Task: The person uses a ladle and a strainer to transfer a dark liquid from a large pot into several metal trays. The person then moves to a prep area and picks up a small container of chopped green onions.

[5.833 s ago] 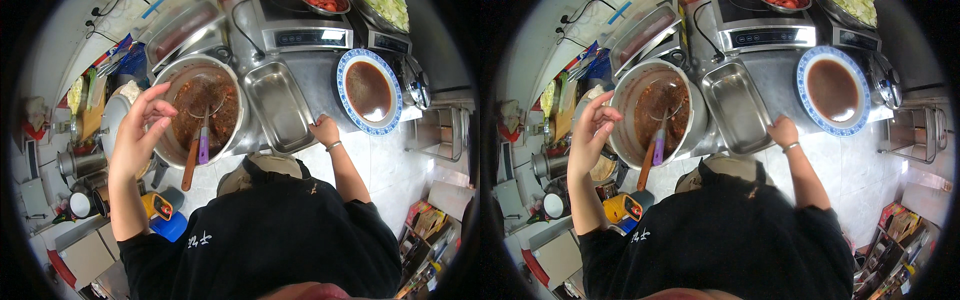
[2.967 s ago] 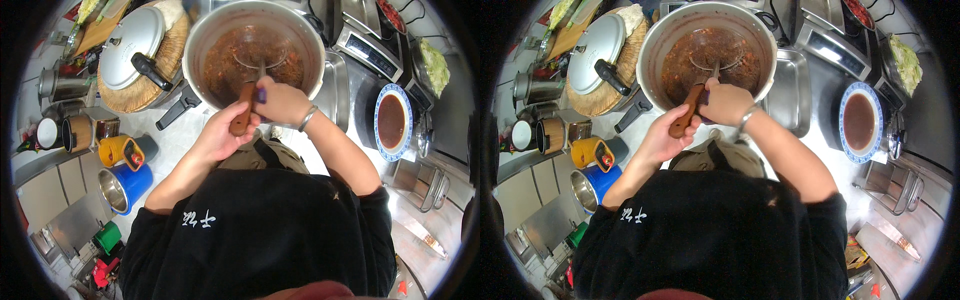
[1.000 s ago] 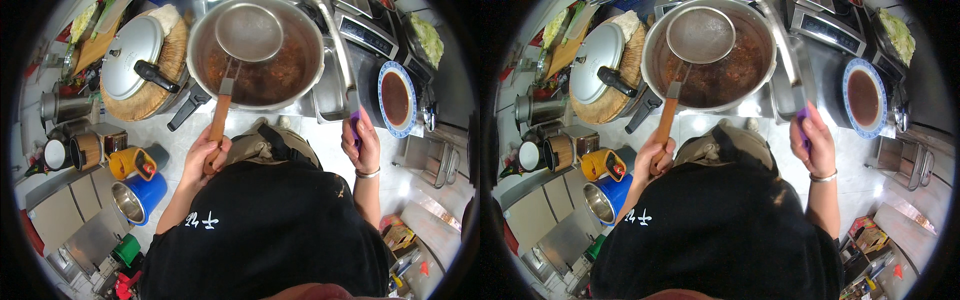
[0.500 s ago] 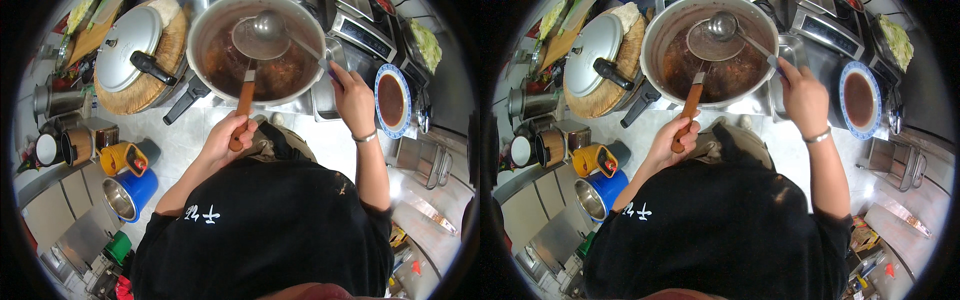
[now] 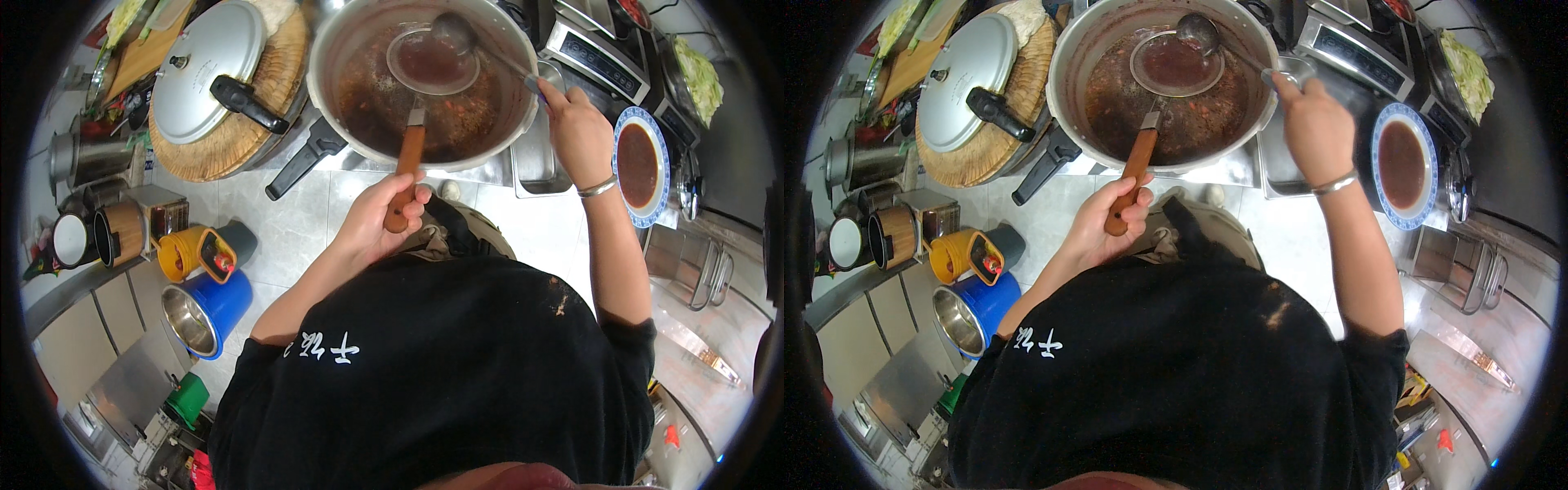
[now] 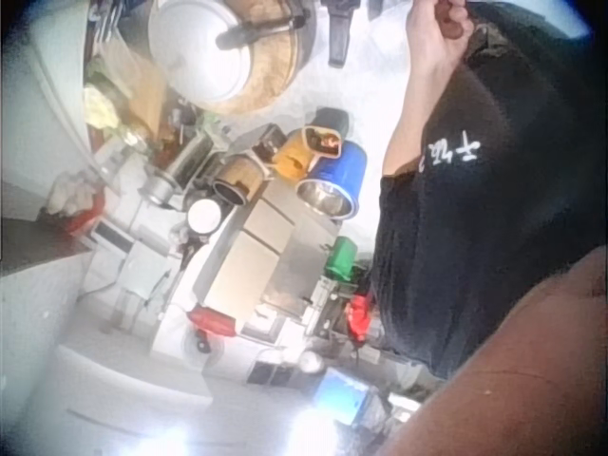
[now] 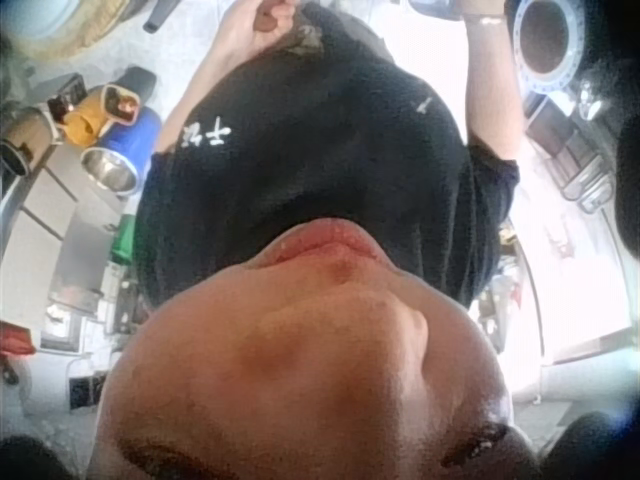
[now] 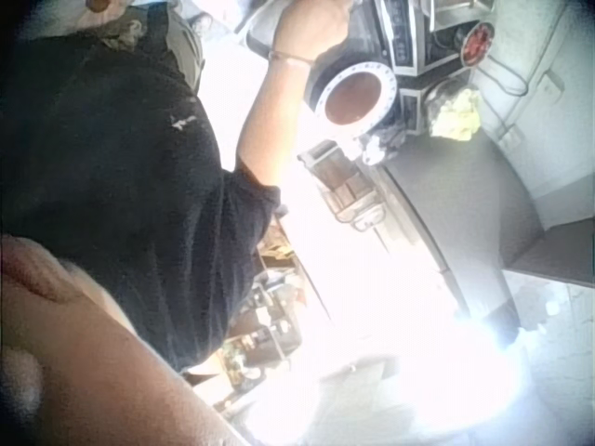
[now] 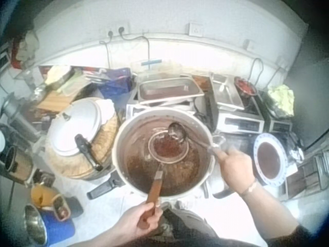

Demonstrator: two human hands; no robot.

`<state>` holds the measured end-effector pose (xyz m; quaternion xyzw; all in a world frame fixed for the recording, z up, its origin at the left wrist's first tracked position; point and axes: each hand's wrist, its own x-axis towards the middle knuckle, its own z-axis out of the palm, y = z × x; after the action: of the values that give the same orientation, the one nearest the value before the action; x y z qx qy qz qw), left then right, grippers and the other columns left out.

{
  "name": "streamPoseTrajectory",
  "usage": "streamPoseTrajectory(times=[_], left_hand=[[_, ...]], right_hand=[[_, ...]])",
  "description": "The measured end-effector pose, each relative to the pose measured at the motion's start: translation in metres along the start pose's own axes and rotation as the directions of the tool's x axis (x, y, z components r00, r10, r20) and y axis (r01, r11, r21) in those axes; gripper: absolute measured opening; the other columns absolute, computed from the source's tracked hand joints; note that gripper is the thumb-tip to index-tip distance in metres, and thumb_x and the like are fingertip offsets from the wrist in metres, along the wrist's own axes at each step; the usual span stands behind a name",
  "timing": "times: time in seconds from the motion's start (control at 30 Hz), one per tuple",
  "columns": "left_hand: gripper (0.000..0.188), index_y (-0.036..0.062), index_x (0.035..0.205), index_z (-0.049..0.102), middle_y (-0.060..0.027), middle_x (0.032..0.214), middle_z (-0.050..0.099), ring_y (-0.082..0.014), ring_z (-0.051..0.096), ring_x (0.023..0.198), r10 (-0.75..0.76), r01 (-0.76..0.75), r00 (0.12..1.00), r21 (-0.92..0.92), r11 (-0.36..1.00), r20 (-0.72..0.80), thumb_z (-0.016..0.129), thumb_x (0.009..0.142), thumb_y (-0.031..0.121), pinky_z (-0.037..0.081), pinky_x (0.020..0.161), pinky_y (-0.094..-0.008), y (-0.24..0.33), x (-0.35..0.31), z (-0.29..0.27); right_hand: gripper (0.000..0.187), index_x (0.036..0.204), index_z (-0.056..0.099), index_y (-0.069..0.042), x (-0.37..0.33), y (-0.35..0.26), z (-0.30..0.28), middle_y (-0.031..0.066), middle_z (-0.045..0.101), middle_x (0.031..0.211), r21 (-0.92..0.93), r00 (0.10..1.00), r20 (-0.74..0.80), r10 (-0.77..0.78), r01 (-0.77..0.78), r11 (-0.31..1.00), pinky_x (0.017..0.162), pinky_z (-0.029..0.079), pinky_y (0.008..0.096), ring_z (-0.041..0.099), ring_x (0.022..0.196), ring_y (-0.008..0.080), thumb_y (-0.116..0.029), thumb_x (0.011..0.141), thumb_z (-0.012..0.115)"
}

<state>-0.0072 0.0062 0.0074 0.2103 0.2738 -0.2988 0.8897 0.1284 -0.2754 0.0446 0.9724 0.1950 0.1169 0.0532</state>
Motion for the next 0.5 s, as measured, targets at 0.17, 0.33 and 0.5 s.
streamPoseTrajectory(times=[0.17,0.33,0.5], left_hand=[[0.024,0.0011,0.116,0.052,-0.0073,0.088,0.059,-0.0093,0.048,0.067,-0.021,0.02,0.999,-0.012,1.0,-0.028,0.051,0.099,0.018,0.041,0.059,-0.0222,0.0013,0.0036,-0.0009],[0.025,0.0005,0.116,0.052,-0.0069,0.088,0.058,-0.0095,0.047,0.066,-0.015,0.015,1.0,0.002,1.0,-0.021,0.051,0.098,0.018,0.04,0.058,-0.0231,0.0019,0.0061,-0.0011],[0.026,-0.0001,0.117,0.052,-0.0065,0.086,0.057,-0.0094,0.047,0.066,-0.024,0.025,0.999,0.033,0.999,-0.024,0.05,0.099,0.018,0.039,0.058,-0.0231,0.0041,0.0054,0.0003]], right_hand=[[0.031,0.121,0.065,-0.022,-0.0004,-0.006,0.003,0.0105,0.061,0.081,0.071,0.996,0.083,0.04,-0.046,0.996,0.061,0.051,0.0422,0.064,0.07,0.0315,-0.021,0.09,0.062],[0.031,0.12,0.067,-0.016,0.0008,-0.0076,0.0028,0.0156,0.068,0.088,0.285,0.97,0.223,0.096,-0.159,0.945,0.069,0.052,0.0407,0.066,0.077,0.0344,-0.018,0.09,0.062],[0.031,0.121,0.068,-0.011,-0.0023,-0.0005,0.0041,0.0184,0.07,0.087,0.545,0.914,0.371,0.164,-0.357,0.759,0.072,0.051,0.0356,0.067,0.073,0.029,-0.017,0.09,0.065]])
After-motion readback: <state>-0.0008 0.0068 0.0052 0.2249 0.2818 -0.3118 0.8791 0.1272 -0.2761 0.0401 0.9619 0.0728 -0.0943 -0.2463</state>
